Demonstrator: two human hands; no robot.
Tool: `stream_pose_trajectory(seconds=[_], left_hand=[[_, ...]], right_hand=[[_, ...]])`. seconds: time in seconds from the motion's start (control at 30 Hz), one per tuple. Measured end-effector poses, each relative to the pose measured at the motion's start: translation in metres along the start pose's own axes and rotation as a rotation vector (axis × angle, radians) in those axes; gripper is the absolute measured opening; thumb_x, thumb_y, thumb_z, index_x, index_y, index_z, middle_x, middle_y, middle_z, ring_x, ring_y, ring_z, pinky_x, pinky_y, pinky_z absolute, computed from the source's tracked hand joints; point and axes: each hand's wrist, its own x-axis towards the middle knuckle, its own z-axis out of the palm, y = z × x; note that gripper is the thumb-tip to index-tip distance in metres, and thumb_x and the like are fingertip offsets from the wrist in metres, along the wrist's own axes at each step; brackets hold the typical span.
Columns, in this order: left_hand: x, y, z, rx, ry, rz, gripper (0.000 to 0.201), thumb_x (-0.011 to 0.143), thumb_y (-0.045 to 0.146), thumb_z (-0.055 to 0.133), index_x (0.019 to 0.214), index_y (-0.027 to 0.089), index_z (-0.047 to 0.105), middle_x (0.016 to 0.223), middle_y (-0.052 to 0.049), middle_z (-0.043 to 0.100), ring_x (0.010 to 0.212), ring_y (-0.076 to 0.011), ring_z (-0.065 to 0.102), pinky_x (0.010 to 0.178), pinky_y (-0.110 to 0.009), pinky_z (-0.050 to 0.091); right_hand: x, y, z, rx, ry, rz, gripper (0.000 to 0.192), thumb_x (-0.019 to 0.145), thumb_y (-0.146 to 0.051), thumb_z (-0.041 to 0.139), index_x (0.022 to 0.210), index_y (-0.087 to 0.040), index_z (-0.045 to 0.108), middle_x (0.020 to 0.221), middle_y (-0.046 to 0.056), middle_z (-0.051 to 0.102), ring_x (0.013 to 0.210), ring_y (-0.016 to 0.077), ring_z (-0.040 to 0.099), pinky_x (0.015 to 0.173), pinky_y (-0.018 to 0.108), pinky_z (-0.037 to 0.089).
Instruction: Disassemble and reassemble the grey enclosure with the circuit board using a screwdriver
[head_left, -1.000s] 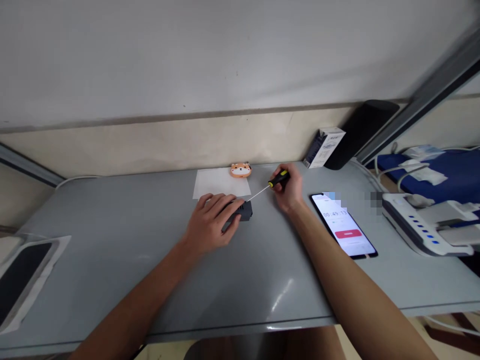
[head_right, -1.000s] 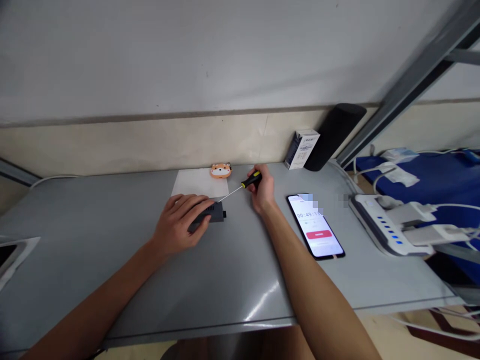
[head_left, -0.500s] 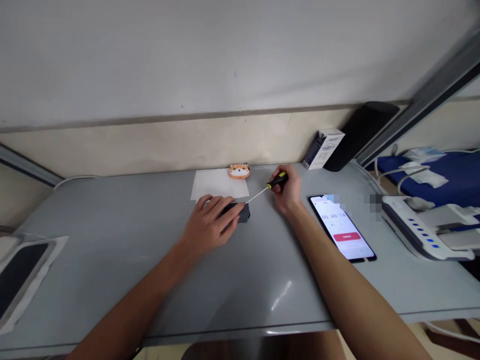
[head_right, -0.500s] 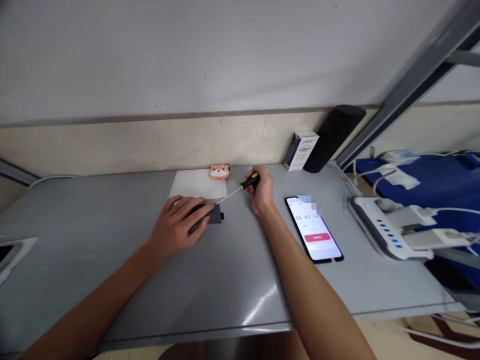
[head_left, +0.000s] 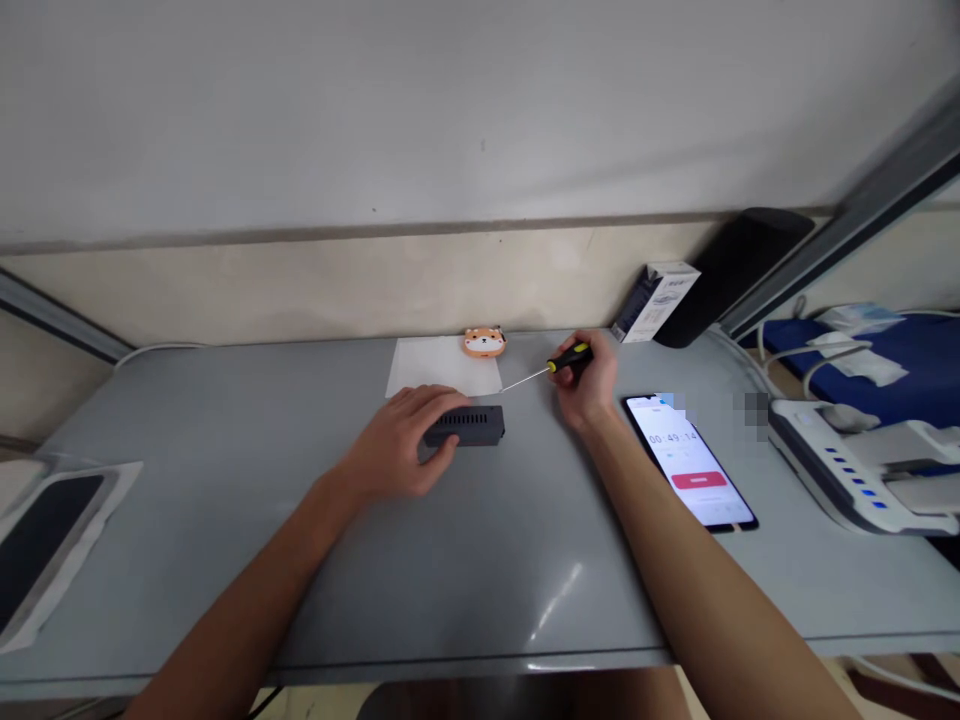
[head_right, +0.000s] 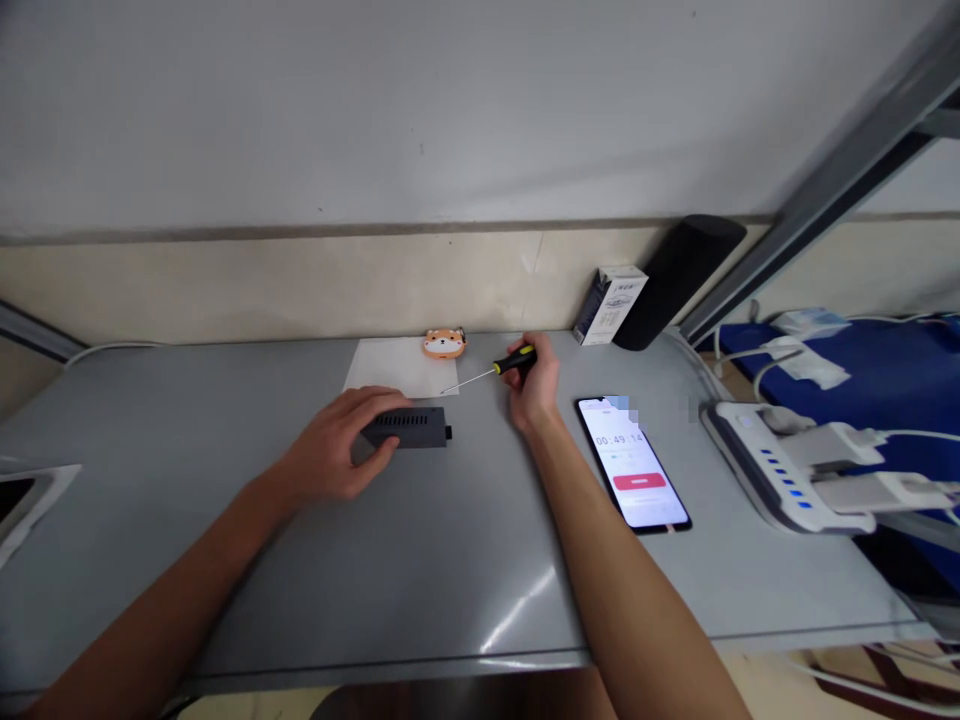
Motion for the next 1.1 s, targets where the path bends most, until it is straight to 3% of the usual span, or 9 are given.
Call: stream_pose_trajectory(seconds=[0.1, 0.2, 0.37, 0.47, 0.57, 0.7, 0.83, 0.93, 1.1], left_hand=[[-0.002, -0.012, -0.013, -0.156, -0.092, -0.188, 0.026, 0.091, 0.025, 0.061, 0.118, 0.024, 0.064, 0.109, -0.006, 0.075, 0.091, -0.0213, 0.072, 0.084, -0.035, 0.060], [-0.003, -0.023, -0.016, -0.302, -0.076, -0.284, 0.020, 0.091, 0.034, 0.068, 0.108, 0.023, 0.067, 0.106, -0.006, 0.076, 0.093, -0.0218, 0.074, 0.086, -0.035, 0.063], [-0.002, -0.037, -0.003, -0.465, -0.006, -0.409, 0.034, 0.094, 0.050, 0.070, 0.111, 0.020, 0.073, 0.103, -0.008, 0.080, 0.089, -0.0223, 0.077, 0.082, -0.035, 0.064], [-0.003, -0.039, 0.005, -0.435, -0.008, -0.466, 0.041, 0.097, 0.056, 0.064, 0.114, 0.020, 0.076, 0.104, -0.008, 0.082, 0.089, -0.0230, 0.077, 0.080, -0.036, 0.064], [-0.004, -0.038, 0.007, -0.351, -0.027, -0.460, 0.040, 0.101, 0.053, 0.059, 0.116, 0.021, 0.077, 0.108, -0.008, 0.082, 0.090, -0.0231, 0.076, 0.077, -0.035, 0.063], [-0.003, -0.034, 0.007, -0.292, -0.041, -0.375, 0.033, 0.104, 0.044, 0.056, 0.113, 0.021, 0.077, 0.109, -0.008, 0.081, 0.091, -0.0221, 0.075, 0.076, -0.034, 0.061], [-0.002, -0.031, 0.009, -0.252, -0.042, -0.333, 0.029, 0.105, 0.040, 0.056, 0.108, 0.021, 0.077, 0.105, -0.007, 0.080, 0.093, -0.0219, 0.074, 0.081, -0.035, 0.060], [-0.002, -0.029, 0.010, -0.242, -0.053, -0.320, 0.027, 0.104, 0.039, 0.057, 0.103, 0.021, 0.077, 0.101, -0.006, 0.080, 0.091, -0.0215, 0.074, 0.082, -0.035, 0.060], [-0.002, -0.029, 0.011, -0.241, -0.076, -0.305, 0.026, 0.105, 0.036, 0.055, 0.100, 0.021, 0.076, 0.100, -0.005, 0.079, 0.089, -0.0205, 0.073, 0.083, -0.034, 0.059]], right_hand=[[-0.002, -0.003, 0.001, 0.028, 0.075, -0.009, 0.023, 0.069, -0.038, 0.066, 0.061, -0.022, 0.050, 0.058, -0.006, 0.054, 0.035, 0.0027, 0.032, 0.033, 0.019, 0.024], [-0.004, -0.007, 0.003, 0.031, 0.087, -0.033, 0.025, 0.072, -0.037, 0.067, 0.063, -0.022, 0.049, 0.057, -0.007, 0.051, 0.036, 0.0032, 0.032, 0.034, 0.019, 0.022], [-0.010, -0.017, 0.008, 0.019, 0.140, -0.158, 0.029, 0.073, -0.038, 0.063, 0.056, -0.024, 0.045, 0.050, -0.006, 0.041, 0.043, 0.0077, 0.038, 0.037, 0.021, 0.024], [-0.021, -0.022, 0.012, -0.072, 0.077, -0.324, 0.031, 0.074, -0.038, 0.063, 0.052, -0.024, 0.047, 0.050, -0.004, 0.043, 0.048, 0.0093, 0.039, 0.042, 0.023, 0.028], [-0.044, -0.027, 0.016, -0.238, -0.083, -0.523, 0.036, 0.078, -0.034, 0.065, 0.047, -0.023, 0.049, 0.050, -0.001, 0.044, 0.051, 0.0108, 0.042, 0.047, 0.026, 0.031], [-0.082, -0.028, 0.018, -0.530, -0.274, -0.644, 0.038, 0.081, -0.027, 0.064, 0.045, -0.023, 0.052, 0.046, -0.001, 0.044, 0.046, 0.0107, 0.039, 0.048, 0.029, 0.029], [-0.104, -0.019, 0.015, -0.660, -0.489, -0.955, 0.037, 0.080, -0.022, 0.059, 0.046, -0.024, 0.044, 0.043, -0.003, 0.038, 0.042, 0.0106, 0.031, 0.047, 0.031, 0.023], [-0.106, -0.010, 0.013, -0.655, -0.494, -1.110, 0.032, 0.078, -0.016, 0.057, 0.051, -0.024, 0.043, 0.043, -0.004, 0.035, 0.043, 0.0110, 0.027, 0.047, 0.031, 0.022], [-0.102, -0.006, 0.012, -0.707, -0.442, -1.152, 0.034, 0.081, -0.018, 0.056, 0.051, -0.025, 0.041, 0.044, -0.003, 0.035, 0.043, 0.0120, 0.027, 0.046, 0.031, 0.025]])
